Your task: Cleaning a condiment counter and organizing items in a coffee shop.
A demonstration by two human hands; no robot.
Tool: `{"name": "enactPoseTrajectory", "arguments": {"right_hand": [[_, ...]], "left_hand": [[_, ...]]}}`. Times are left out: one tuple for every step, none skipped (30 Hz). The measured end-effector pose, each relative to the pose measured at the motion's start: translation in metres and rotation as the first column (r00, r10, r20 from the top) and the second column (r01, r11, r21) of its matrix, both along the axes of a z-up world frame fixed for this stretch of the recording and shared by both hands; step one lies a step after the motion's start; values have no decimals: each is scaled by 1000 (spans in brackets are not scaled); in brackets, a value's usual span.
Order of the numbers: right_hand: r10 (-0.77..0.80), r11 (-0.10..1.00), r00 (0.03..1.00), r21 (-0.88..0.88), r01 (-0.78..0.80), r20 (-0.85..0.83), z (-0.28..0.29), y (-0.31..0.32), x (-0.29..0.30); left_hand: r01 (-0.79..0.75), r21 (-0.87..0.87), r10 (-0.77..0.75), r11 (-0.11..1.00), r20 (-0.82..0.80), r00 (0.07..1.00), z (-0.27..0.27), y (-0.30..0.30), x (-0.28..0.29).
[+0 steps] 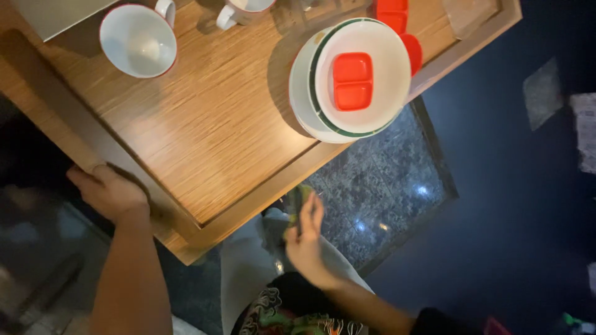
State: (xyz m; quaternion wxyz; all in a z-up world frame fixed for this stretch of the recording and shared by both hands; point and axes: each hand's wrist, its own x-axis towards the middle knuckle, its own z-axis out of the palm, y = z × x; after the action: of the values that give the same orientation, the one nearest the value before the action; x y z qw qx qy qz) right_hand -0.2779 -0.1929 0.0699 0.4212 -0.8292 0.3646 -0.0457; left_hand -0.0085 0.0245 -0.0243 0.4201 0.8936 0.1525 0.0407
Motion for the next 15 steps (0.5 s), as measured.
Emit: {"name": "enactPoseTrajectory", "arguments": {"right_hand": [[-10, 999, 996, 48, 6, 88, 10, 8, 7], [-23, 995, 984, 96, 6, 175, 21, 15, 14], [-25, 996, 983, 89, 9, 184, 30, 24, 17], [21, 992, 978, 115, -46, 206, 39, 33, 20], [64, 986, 971, 138, -98, 231, 46, 43, 24], [59, 988, 969, 128, -92, 242, 41, 40, 27], [152, 978, 977, 123, -171, 147, 40, 42, 25], [244, 960, 968, 127, -249, 52, 39, 45, 22], [223, 966, 973, 123, -228, 52, 37, 41, 19], [274, 952, 962, 140, -272, 5, 37, 36, 14], [324, 936, 946, 154, -315, -34, 35, 30, 12], [302, 945, 953, 144, -295, -28, 39, 26, 13], [354, 928, 931, 155, -339, -88, 43, 22, 15], [405, 909, 903, 169, -380, -147, 48, 16, 16], [378, 921, 916, 155, -357, -135, 50, 14, 18]], "left_hand": [[-17, -32, 17, 999, -12, 1000, 4, -4, 2], [-34, -63, 33, 997, -24, 999, 9, -9, 4], [-30, -71, 29, 997, -16, 999, 8, -8, 3], [-22, -56, 22, 998, -8, 1000, 7, -8, 2], [-11, -43, 11, 999, 3, 1000, 5, -7, 3], [-3, -52, 3, 999, 15, 1000, 10, -16, 10], [-47, -62, 44, 997, -39, 998, 18, -17, 10], [-91, -69, 85, 993, -92, 992, 25, -18, 8], [-69, -74, 62, 995, -92, 994, 23, -16, 8], [-70, -46, 66, 996, -78, 995, 21, -15, 8], [-70, -24, 69, 997, -57, 996, 19, -16, 10], [-47, -33, 46, 998, -48, 998, 20, -15, 10], [-91, -3, 90, 996, -114, 989, 21, -16, 12], [-132, 30, 135, 991, -177, 975, 23, -18, 13], [-104, 19, 106, 994, -163, 981, 11, -12, 15]]}}
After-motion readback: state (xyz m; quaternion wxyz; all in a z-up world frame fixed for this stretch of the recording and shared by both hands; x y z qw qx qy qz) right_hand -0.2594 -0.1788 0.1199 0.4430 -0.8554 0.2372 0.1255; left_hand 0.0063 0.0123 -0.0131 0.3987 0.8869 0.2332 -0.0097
